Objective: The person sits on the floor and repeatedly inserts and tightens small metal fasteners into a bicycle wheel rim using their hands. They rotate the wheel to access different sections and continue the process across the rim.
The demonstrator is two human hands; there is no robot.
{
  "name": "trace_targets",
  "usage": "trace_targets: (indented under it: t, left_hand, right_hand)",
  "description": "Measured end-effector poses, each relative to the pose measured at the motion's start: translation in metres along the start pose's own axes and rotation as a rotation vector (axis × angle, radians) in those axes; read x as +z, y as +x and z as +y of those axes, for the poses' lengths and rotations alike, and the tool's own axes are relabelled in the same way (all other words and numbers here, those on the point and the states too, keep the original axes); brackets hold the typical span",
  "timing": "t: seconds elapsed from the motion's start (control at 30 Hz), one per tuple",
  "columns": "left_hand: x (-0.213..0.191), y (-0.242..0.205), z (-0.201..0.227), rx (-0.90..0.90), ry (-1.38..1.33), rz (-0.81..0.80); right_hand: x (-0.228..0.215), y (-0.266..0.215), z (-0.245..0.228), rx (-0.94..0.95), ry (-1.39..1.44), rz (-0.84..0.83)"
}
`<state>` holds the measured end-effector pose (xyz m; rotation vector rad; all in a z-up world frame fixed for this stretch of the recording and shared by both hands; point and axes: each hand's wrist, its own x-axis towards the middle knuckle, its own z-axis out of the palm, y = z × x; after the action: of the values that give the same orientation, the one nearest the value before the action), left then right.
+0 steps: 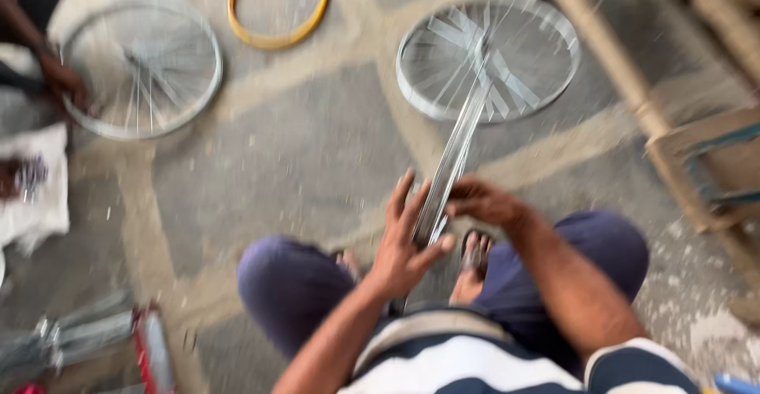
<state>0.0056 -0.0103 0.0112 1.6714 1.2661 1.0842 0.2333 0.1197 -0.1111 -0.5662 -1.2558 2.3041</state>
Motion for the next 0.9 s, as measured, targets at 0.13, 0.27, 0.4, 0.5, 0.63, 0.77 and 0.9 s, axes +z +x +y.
trace_targets:
  t: [0.13,0.27,0.4,0.5,0.63,0.77,0.9]
  left_hand:
    - [0.002,0.0,-0.015,0.031,0.049,0.036]
    - [-0.001,0.001,-0.01,0.034,0.035,0.033]
    - [0.0,0.001,-0.01,0.036,-0.007,0.039]
    - [0.0,0.002,-0.013,0.04,-0.023,0.047]
    - [-0.003,-0.001,-0.017,0.027,-0.017,0.049]
    - [-0.004,-0.002,-0.019,-0.016,-0.046,0.046]
    - [-0.005,-0.004,-0.019,-0.053,-0.083,0.035]
  right_hand:
    - [0.044,-0.011,0.001,-0.252,-0.353,0.363]
    - [0.092,-0.015,-0.039,-0.331,-0.857,0.523]
    - [0.113,-0.005,-0.061,-0.524,-1.187,0.573]
    - [0.123,0.015,-0.053,-0.89,-1.43,0.796]
    - [0.125,0.028,-0.032,-1.002,-1.391,0.869]
    - [0.11,0.007,-0.028,-0.654,-0.96,0.648]
    - [0.103,-0.008,-0.023,-0.535,-0.76,0.49]
